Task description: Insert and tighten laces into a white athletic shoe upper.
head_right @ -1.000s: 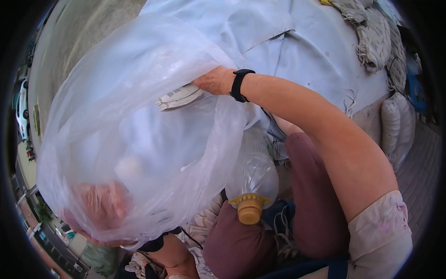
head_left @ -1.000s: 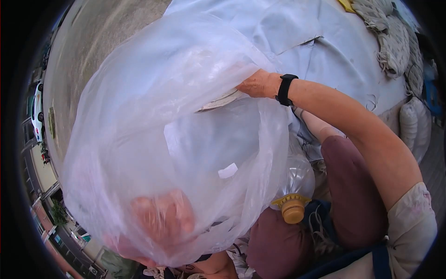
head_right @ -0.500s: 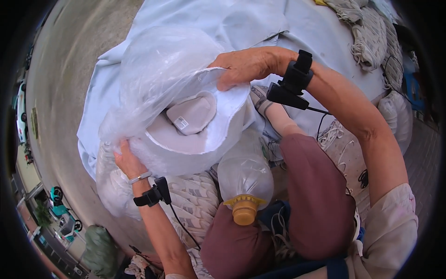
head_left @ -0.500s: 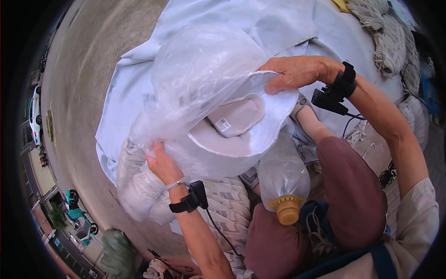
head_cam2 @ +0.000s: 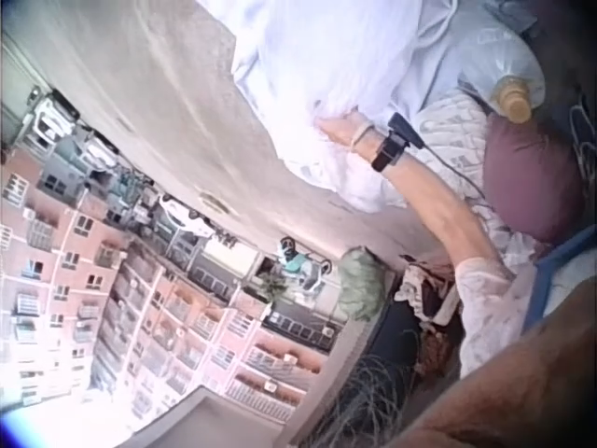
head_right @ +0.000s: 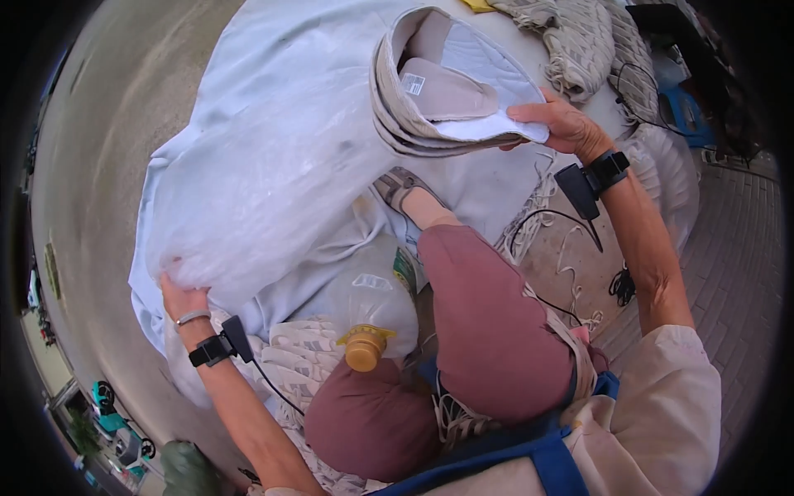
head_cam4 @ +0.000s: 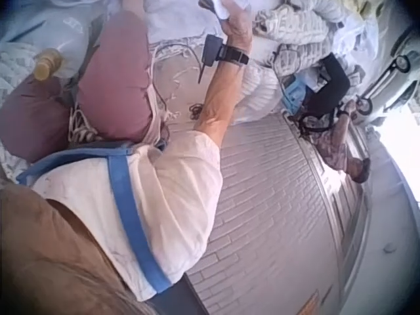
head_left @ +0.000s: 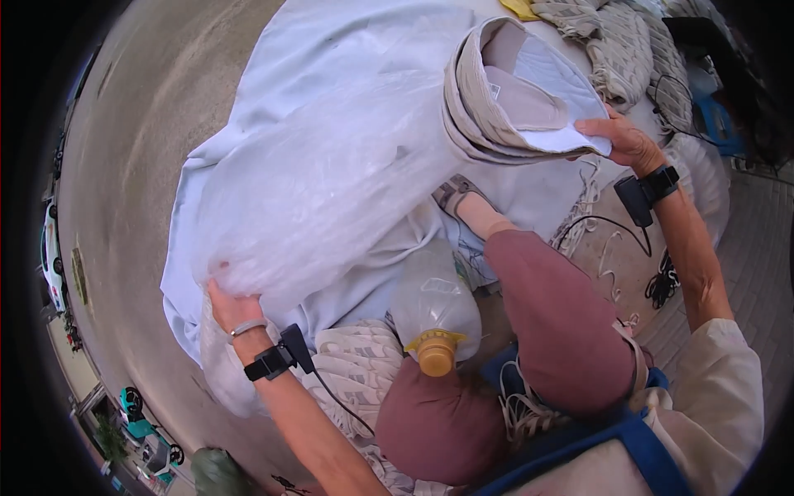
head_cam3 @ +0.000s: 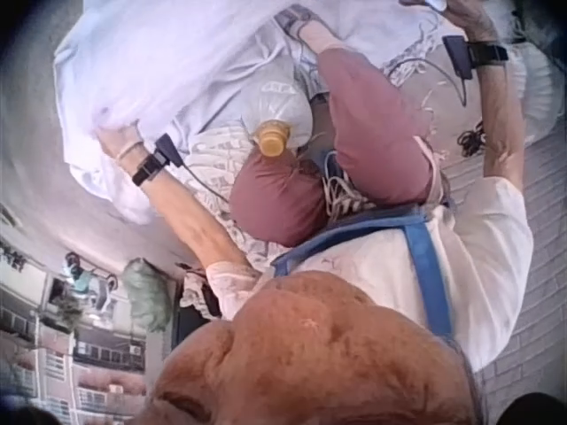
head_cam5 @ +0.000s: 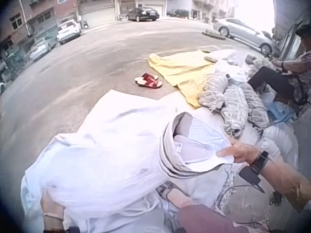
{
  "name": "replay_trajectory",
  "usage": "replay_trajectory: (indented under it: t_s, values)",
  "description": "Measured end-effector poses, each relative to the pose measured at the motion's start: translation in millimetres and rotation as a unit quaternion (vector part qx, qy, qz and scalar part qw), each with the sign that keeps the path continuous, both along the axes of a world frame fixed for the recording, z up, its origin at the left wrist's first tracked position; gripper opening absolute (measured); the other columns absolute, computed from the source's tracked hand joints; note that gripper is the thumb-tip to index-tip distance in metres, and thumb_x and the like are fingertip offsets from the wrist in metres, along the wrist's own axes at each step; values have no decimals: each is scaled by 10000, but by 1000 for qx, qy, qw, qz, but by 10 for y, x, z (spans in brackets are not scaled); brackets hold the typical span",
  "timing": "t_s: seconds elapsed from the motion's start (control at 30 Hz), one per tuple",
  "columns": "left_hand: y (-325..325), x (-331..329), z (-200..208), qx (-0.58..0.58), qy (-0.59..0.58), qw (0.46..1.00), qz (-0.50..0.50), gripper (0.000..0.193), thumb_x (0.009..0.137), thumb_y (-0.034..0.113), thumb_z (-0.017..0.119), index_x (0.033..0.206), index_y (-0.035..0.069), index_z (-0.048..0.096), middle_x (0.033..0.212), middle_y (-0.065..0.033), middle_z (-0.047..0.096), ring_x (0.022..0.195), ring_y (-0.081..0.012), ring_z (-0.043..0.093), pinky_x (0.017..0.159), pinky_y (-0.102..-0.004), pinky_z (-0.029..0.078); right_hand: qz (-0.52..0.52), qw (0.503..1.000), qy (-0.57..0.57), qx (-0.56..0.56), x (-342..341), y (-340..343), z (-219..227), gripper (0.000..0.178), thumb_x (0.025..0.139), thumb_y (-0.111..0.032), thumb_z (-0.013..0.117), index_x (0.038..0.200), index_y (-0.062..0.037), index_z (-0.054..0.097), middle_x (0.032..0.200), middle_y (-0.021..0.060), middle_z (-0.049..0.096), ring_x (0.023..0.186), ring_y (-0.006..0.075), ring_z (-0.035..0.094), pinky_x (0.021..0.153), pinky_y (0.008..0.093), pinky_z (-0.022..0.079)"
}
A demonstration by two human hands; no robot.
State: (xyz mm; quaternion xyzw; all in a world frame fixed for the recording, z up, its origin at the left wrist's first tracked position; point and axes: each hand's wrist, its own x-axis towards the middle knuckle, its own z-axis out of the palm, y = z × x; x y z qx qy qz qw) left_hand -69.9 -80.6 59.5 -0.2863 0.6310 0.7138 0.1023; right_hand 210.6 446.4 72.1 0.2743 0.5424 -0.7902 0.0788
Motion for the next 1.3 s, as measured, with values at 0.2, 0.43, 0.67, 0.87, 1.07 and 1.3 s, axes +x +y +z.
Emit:
replay_trajectory:
  t_s: [0.2, 0.43, 0.67, 0.87, 1.07, 1.3]
  values:
    - [1373, 78, 677, 106, 41, 974, -195, 424, 950, 238, 344, 1312, 24, 400, 1337, -157, 438, 1246, -357, 408, 1006, -593, 333, -189, 974, 69, -107, 1183, 88, -28, 536, 891, -163, 563, 1344, 30, 351, 1264, 200, 509, 1131, 381, 532, 829, 407, 549]
    - [1913, 355, 1121, 62, 94, 977, -181, 423, 959, 219, 327, 1310, -8, 386, 1342, -166, 434, 1236, -339, 423, 1009, -552, 363, -309, 898, 172, -262, 2397, -84, -76, 580, 920, -216, 533, 1384, 20, 277, 1406, 258, 313, 1234, 495, 371, 875, 420, 545]
    - [2735, 1581, 1137, 16, 89, 731, -676, 404, 968, 262, 427, 1259, -4, 517, 1227, -64, 571, 1098, -146, 520, 939, -276, 393, -347, 896, 184, -208, 2876, -109, -120, 574, 908, -175, 537, 1377, 35, 281, 1388, 248, 355, 1244, 482, 371, 911, 419, 521]
    - [2815, 2031, 971, -97, 117, 599, -786, 339, 950, 213, 449, 1198, -1, 537, 1057, -99, 627, 964, -134, 562, 830, -274, 445, -327, 888, 225, -232, 2800, -229, -45, 637, 874, -261, 595, 1381, -5, 309, 1390, 237, 353, 1221, 496, 391, 830, 411, 555]
    - [2562, 2024, 1189, -66, 90, 714, -691, 384, 949, 261, 506, 1250, 31, 443, 980, -89, 622, 838, -144, 598, 729, -291, 491, -139, 891, 322, -287, 2045, -434, 396, 590, 891, -301, 548, 1371, -22, 347, 1363, 211, 419, 1201, 431, 455, 848, 473, 510]
    - [1963, 1820, 1770, 130, 93, 824, -544, 471, 938, 209, 452, 1351, 17, 330, 1183, -104, 566, 1028, -231, 568, 928, -380, 423, -24, 876, 365, -314, 1103, -853, 841, 511, 860, -200, 616, 1309, -29, 442, 1233, 168, 543, 1057, 307, 584, 875, 440, 492]
